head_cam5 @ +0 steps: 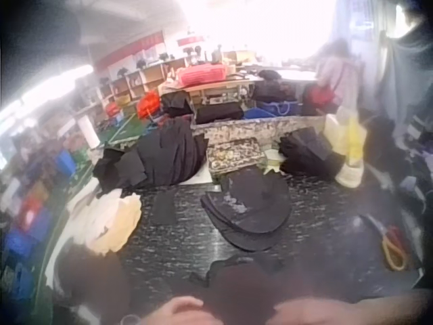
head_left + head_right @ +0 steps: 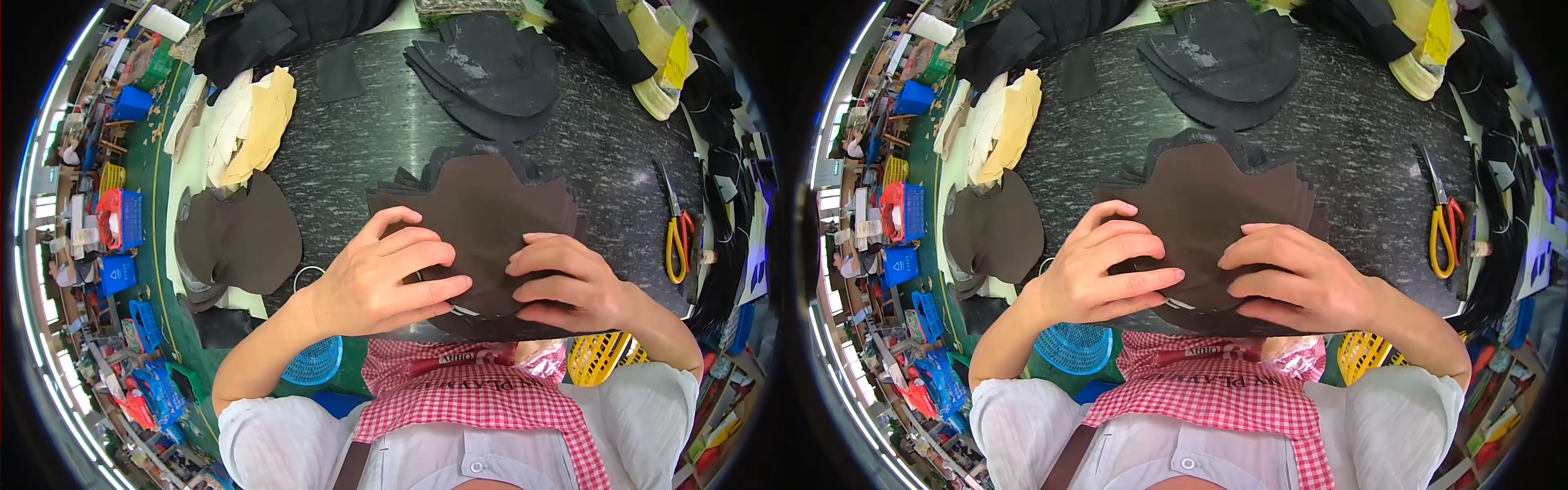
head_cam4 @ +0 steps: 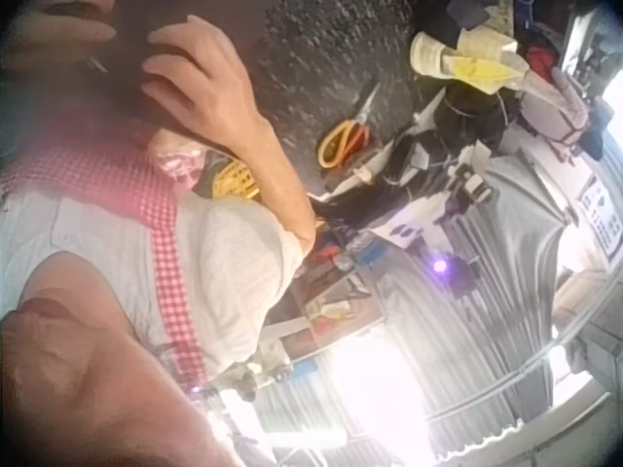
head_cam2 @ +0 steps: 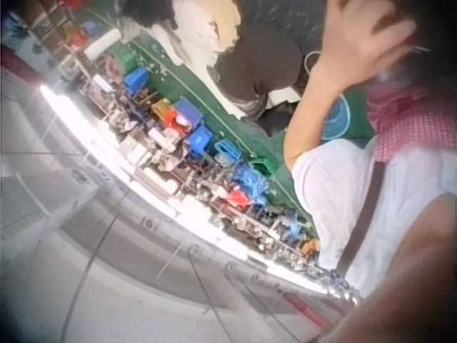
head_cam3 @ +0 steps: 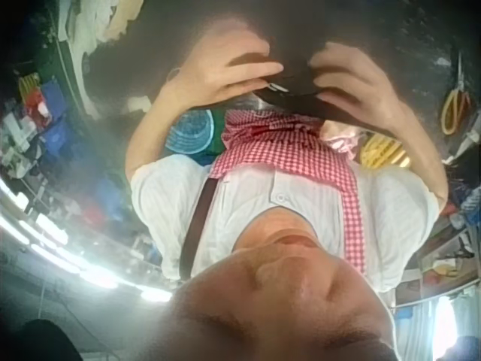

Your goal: The person peels the protective backing from adhesive inserts by hand and presses them onto fabric pieces before layering additional fabric cutouts on top.

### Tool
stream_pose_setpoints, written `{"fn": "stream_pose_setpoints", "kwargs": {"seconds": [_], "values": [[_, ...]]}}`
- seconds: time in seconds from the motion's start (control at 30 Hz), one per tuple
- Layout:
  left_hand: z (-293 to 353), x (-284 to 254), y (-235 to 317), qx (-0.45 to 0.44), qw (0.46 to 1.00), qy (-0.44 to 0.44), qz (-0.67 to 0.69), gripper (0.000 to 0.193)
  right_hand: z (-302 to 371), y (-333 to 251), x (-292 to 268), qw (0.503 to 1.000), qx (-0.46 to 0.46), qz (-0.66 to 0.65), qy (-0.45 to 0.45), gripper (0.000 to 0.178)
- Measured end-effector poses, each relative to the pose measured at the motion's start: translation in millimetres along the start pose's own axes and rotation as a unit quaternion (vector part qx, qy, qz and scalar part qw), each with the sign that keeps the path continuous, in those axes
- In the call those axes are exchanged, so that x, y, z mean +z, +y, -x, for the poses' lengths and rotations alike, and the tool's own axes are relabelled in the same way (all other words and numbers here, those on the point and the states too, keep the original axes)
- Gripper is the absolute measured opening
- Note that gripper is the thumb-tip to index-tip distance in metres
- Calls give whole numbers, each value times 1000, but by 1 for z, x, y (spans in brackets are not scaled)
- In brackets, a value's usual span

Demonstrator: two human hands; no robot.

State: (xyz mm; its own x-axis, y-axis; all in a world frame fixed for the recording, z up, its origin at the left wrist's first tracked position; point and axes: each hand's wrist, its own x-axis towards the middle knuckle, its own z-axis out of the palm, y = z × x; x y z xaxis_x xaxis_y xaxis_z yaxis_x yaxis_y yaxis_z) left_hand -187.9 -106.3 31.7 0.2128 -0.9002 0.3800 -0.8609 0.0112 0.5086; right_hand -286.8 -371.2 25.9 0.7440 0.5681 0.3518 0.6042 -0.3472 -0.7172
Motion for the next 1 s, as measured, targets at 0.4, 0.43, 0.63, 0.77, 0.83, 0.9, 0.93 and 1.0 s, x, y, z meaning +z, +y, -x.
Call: {"fn": "stream_pose_setpoints", "kwargs": {"seconds": [0.4, 0.43, 0.63, 0.77, 0.83, 0.9, 0.93, 1.0], "values": [[-5, 5, 1, -31, 996, -29, 75, 37, 1, -1, 9, 963, 164, -204, 65, 11], [-4, 6, 0, -28, 996, -29, 74, 37, 0, 0, 10, 981, 117, -149, 42, 13], [4, 9, -6, 34, 994, -8, 101, 15, 2, -9, 16, 970, 13, 184, -157, 70], [-4, -1, 1, -19, 987, -29, 155, 16, -23, 6, -30, 985, -18, -21, -172, 45], [-10, -8, 1, -15, 986, -27, 161, 17, -45, 34, -51, 989, 58, 105, 80, 35], [-23, -9, -5, -33, 995, 36, 91, 17, -53, 83, -55, 928, 71, 353, 94, 40], [-32, -10, -12, -30, 996, 64, 56, 17, -46, 112, -50, 925, 67, 369, 60, 39], [-45, -13, -26, -63, 992, 71, 83, 16, -42, 116, -44, 934, 71, 332, 110, 28]]}}
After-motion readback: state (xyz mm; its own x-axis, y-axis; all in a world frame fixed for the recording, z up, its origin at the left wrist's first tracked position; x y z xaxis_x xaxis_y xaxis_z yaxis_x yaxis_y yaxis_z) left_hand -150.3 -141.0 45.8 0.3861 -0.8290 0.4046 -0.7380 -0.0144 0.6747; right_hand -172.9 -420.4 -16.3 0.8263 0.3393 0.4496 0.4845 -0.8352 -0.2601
